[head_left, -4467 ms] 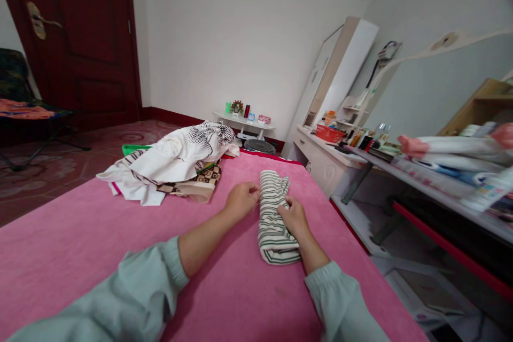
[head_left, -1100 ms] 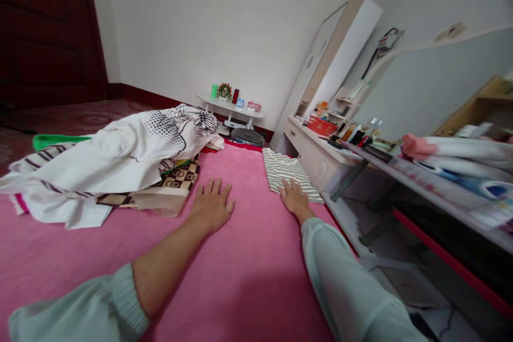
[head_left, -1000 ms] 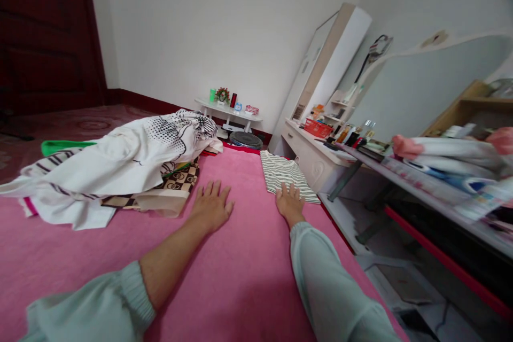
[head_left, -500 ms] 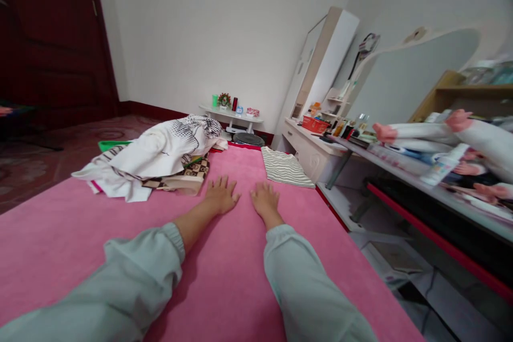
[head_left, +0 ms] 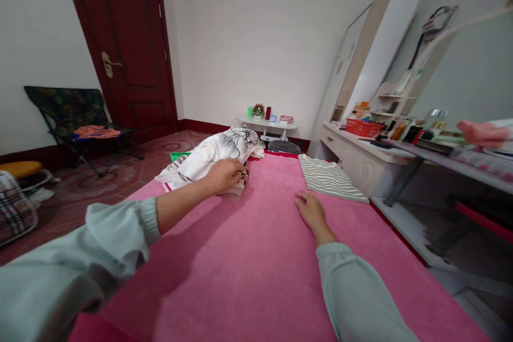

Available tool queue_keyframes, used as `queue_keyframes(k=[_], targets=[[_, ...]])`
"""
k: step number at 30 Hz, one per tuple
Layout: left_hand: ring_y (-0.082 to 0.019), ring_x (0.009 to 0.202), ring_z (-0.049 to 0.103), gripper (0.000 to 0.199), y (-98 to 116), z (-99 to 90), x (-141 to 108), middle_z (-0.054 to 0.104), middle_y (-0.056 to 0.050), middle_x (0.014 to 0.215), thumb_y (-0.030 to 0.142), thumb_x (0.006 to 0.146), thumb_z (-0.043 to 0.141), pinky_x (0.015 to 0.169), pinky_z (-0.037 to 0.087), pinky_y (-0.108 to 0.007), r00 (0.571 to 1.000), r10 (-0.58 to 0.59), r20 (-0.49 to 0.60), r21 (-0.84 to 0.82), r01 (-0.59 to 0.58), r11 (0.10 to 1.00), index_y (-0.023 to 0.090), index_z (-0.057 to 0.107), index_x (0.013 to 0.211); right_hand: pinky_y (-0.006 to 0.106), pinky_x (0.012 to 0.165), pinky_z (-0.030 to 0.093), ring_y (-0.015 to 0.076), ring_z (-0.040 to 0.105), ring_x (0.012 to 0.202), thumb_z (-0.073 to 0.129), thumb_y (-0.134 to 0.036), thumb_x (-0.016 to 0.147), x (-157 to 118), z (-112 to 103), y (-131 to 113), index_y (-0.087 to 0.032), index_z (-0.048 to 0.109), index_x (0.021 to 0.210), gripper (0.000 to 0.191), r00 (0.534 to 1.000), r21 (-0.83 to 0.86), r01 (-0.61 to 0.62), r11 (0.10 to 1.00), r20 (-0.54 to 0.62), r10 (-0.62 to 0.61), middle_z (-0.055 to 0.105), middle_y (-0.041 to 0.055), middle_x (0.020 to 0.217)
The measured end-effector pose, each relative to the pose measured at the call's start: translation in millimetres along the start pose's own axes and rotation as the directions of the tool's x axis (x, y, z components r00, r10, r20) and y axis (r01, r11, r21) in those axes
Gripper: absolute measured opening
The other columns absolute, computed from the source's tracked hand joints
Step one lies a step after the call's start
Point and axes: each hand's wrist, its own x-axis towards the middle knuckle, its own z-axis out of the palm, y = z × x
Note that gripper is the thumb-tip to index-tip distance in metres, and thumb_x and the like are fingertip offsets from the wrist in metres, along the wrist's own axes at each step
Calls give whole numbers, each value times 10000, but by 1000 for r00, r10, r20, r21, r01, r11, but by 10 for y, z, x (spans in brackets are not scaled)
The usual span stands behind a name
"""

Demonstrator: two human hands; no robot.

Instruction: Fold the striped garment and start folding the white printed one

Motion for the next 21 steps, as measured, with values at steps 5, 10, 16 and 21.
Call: queue_keyframes(k=[5,10,16,21], targets=[[-307,1225,453,692,-532,-316,-23,511,-140,1336,478,756,624,1009,361,-407,946,-240,-219,271,296,916,184,451,1359,328,1030,373,203,526,1194,534,-286,813,-7,-7,-25,-240,684,1108,334,1000,2,-19,1000,-17,19,602,31,1284],[-289,1029,588,816,-716,-331,60,630,-146,1166,701,714,558,866,438,-356,880,-450,-152,151,470,869,174,473,1332,317,1021,377,195,539,1174,539,-276,812,-22,-27,-46,-243,682,1111,334,1000,9,-24,1000,-14,24,610,21,1273],[-307,983,614,498,-813,-450,319,682,-123,1060,607,760,554,798,462,-368,818,-572,-55,146,574,806,223,686,1049,329,1040,358,201,516,1205,536,-287,823,-44,-51,-74,-263,678,1115,325,999,-13,-39,999,0,39,586,12,1306],[-300,994,594,282,-792,-466,487,664,-139,1066,428,753,626,824,471,-385,803,-572,-168,187,596,781,186,706,876,310,1027,366,194,535,1178,543,-266,820,-71,-86,-113,-255,687,1091,306,999,-4,-33,999,-11,33,603,20,1282]])
